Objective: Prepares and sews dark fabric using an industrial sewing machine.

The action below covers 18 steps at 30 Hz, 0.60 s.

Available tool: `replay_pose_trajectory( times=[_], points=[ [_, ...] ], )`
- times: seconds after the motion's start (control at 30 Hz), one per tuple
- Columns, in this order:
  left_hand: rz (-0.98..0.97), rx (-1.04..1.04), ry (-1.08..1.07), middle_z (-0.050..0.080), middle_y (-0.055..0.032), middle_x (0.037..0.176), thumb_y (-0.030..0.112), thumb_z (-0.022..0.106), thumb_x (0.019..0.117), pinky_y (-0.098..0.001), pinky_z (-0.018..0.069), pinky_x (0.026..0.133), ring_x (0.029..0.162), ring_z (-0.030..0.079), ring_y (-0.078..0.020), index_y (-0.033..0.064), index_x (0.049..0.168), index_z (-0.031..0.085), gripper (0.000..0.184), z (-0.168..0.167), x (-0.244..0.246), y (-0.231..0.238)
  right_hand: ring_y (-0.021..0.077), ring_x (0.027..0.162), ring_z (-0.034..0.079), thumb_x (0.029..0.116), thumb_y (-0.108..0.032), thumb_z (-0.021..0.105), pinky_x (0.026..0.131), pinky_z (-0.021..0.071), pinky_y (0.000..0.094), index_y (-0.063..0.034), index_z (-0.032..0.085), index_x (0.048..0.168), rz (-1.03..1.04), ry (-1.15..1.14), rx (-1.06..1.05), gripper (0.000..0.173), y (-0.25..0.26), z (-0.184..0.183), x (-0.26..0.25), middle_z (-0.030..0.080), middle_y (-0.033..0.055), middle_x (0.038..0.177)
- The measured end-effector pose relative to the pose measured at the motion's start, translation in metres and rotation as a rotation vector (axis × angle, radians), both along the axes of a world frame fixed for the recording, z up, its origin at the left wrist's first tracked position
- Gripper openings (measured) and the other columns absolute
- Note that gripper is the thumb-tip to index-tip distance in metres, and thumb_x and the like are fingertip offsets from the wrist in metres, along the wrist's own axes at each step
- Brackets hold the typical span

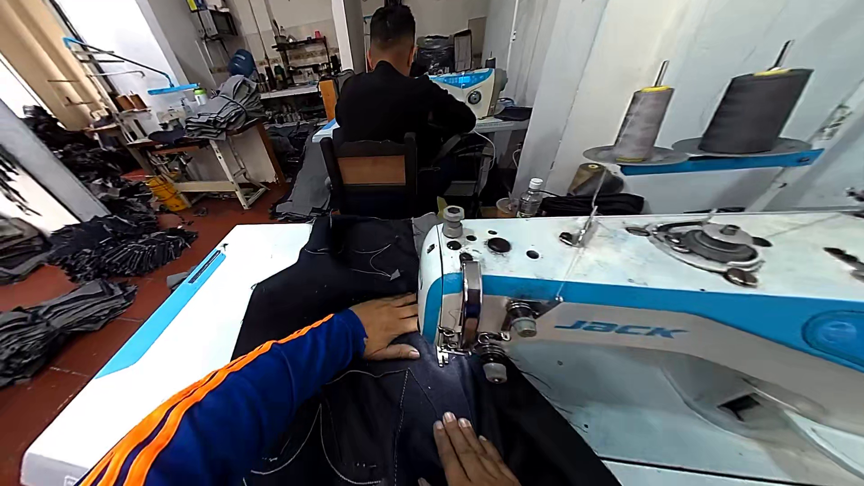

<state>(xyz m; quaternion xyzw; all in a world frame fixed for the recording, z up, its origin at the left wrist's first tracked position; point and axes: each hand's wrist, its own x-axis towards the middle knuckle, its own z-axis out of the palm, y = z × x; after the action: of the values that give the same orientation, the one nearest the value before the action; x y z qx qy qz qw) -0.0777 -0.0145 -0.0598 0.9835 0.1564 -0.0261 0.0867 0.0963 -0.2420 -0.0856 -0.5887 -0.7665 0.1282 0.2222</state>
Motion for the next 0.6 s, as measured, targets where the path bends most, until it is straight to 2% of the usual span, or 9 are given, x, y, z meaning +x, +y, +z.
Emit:
replay_pose_trajectory(
  times=[0.1,0.17,0.23,0.3,0.33,0.4,0.47,0.53,0.6],
  points=[
    [0.058,0.036,-0.037,0.057,-0.0217,0.146,0.036,0.048,0.1061,-0.0454,0.0259,0.125,0.147,0.043,-0.0355,-0.0038,0.136,0.061,0.051,-0.005,0.004,-0.003,0.0469,0.123,0.064,0.0974,-0.029,0.063,0.106,0.0486,0.0572,0.0124,0.064,0.128,0.042,-0.025,0.011,0.052,0.0,-0.001,0.003,0.065,0.0301,0.132],
    [0.311,0.193,-0.004,0.061,-0.0158,0.143,0.024,0.052,0.1058,-0.0366,0.0315,0.122,0.145,0.046,-0.027,-0.0007,0.135,0.063,0.04,0.001,0.025,-0.035,0.0467,0.121,0.065,0.0963,-0.028,0.065,0.104,0.0497,0.0566,0.0133,0.065,0.127,0.027,-0.061,0.051,0.051,0.007,0.0,-0.005,0.065,0.0308,0.13],
    [0.519,0.273,0.111,0.06,-0.0107,0.145,0.021,0.05,0.1063,-0.0304,0.0324,0.121,0.145,0.046,-0.0194,0.0027,0.138,0.061,0.038,0.014,0.045,-0.052,0.0469,0.121,0.065,0.0961,-0.026,0.065,0.104,0.0501,0.0559,0.0142,0.065,0.126,0.01,-0.092,0.064,0.05,0.016,0.002,-0.013,0.066,0.0314,0.129],
    [0.632,0.261,0.058,0.062,-0.0121,0.142,0.017,0.052,0.1046,-0.0282,0.0345,0.119,0.142,0.05,-0.0178,0.0005,0.134,0.064,0.036,0.014,0.054,-0.054,0.046,0.122,0.065,0.0958,-0.026,0.065,0.105,0.0498,0.0549,0.0139,0.064,0.127,-0.003,-0.112,0.06,0.05,0.026,0.002,-0.017,0.065,0.0308,0.13],
    [0.732,0.205,0.093,0.06,-0.0133,0.144,0.013,0.05,0.1052,-0.0269,0.0346,0.118,0.141,0.05,-0.017,-0.0008,0.136,0.062,0.036,0.03,0.066,-0.063,0.0456,0.123,0.064,0.096,-0.025,0.065,0.105,0.0493,0.0546,0.0137,0.064,0.128,-0.007,-0.118,0.054,0.05,0.031,0.003,-0.018,0.065,0.0304,0.131],
    [0.93,0.04,0.268,0.053,-0.0167,0.15,0.01,0.042,0.1079,-0.0284,0.0337,0.118,0.144,0.047,-0.0186,-0.0019,0.143,0.054,0.038,0.09,0.104,-0.091,0.0437,0.123,0.065,0.0958,-0.025,0.065,0.106,0.0494,0.0528,0.0127,0.064,0.128,-0.02,-0.144,0.063,0.05,0.038,0.002,-0.019,0.066,0.0294,0.131],
    [0.998,-0.124,0.338,0.05,-0.0219,0.151,0.009,0.04,0.1092,-0.0324,0.0332,0.118,0.144,0.045,-0.0247,-0.0044,0.145,0.05,0.04,0.141,0.134,-0.113,0.0421,0.122,0.066,0.0935,-0.022,0.068,0.105,0.0498,0.0519,0.012,0.065,0.128,-0.04,-0.159,0.092,0.049,0.044,0.001,-0.023,0.067,0.0285,0.13],
    [0.991,-0.239,0.288,0.049,-0.0238,0.151,0.009,0.04,0.1093,-0.034,0.0338,0.118,0.144,0.045,-0.0272,-0.0052,0.146,0.048,0.04,0.157,0.142,-0.123,0.0418,0.122,0.066,0.0906,-0.016,0.07,0.105,0.0501,0.052,0.012,0.065,0.128,-0.05,-0.169,0.11,0.047,0.046,0.0,-0.029,0.067,0.0282,0.129],
    [0.97,-0.255,0.281,0.05,-0.0235,0.151,0.01,0.039,0.1095,-0.0347,0.0345,0.118,0.143,0.046,-0.0272,-0.0046,0.146,0.048,0.041,0.163,0.142,-0.13,0.0416,0.123,0.065,0.0906,-0.014,0.069,0.106,0.0488,0.0524,0.0115,0.064,0.129,-0.038,-0.164,0.102,0.046,0.044,-0.001,-0.033,0.066,0.0279,0.131]
  ],
)
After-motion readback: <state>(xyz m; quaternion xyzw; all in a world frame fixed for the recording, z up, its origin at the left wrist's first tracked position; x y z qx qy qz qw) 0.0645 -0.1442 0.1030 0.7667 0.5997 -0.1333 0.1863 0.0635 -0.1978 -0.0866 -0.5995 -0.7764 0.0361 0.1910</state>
